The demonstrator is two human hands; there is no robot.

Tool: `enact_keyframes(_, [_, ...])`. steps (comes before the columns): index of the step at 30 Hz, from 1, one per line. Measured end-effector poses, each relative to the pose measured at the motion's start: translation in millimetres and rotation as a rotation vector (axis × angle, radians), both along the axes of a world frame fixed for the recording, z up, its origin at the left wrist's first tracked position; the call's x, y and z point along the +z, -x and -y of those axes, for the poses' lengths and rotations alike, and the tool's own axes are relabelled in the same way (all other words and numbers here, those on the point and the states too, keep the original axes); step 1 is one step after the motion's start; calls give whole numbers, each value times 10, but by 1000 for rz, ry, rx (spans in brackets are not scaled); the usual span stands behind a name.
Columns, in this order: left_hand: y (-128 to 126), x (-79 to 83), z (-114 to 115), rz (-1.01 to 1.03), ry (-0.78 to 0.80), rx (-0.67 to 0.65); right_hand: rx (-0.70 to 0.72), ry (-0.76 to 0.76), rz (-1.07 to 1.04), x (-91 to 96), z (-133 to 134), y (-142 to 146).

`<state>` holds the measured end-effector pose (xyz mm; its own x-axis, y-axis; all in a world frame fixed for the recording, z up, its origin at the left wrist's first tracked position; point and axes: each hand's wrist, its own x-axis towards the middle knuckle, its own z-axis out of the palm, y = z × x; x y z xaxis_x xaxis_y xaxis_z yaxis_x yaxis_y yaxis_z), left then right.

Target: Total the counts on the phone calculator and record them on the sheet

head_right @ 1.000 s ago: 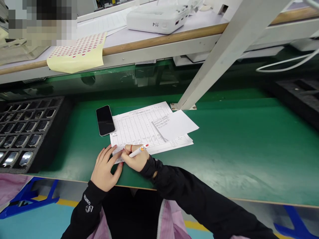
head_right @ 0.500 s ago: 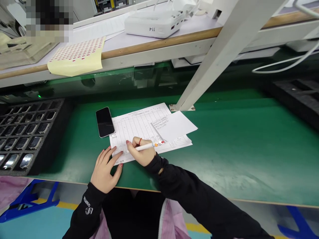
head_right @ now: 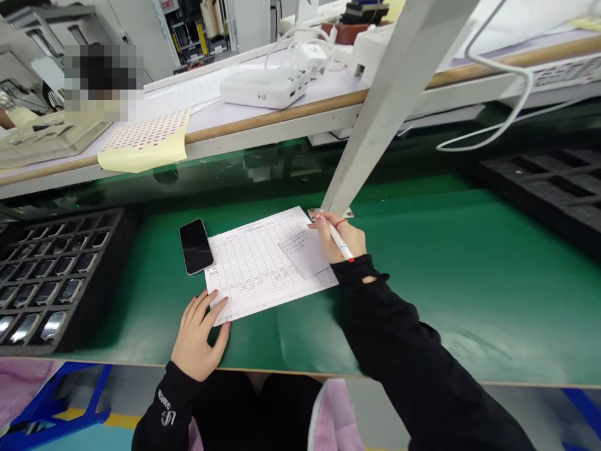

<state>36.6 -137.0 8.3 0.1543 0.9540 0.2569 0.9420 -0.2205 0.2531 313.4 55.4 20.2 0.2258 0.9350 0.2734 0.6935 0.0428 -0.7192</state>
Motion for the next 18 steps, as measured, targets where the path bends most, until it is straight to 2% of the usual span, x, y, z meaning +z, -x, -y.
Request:
enact_keyframes(4, [-3, -7, -1, -10, -7, 7, 165, 93, 90, -176, -164, -267])
enact_keyframes(7, [-1, -10, -5, -8, -14, 3, 234, 105, 149, -252, -189, -267])
enact_keyframes(14, [-9, -14, -18, 5, -17, 19, 236, 11, 333, -265, -17, -66])
enact_keyframes(18, [-16, -13, -24, 7, -18, 31, 169, -17, 237, -189, 73, -30])
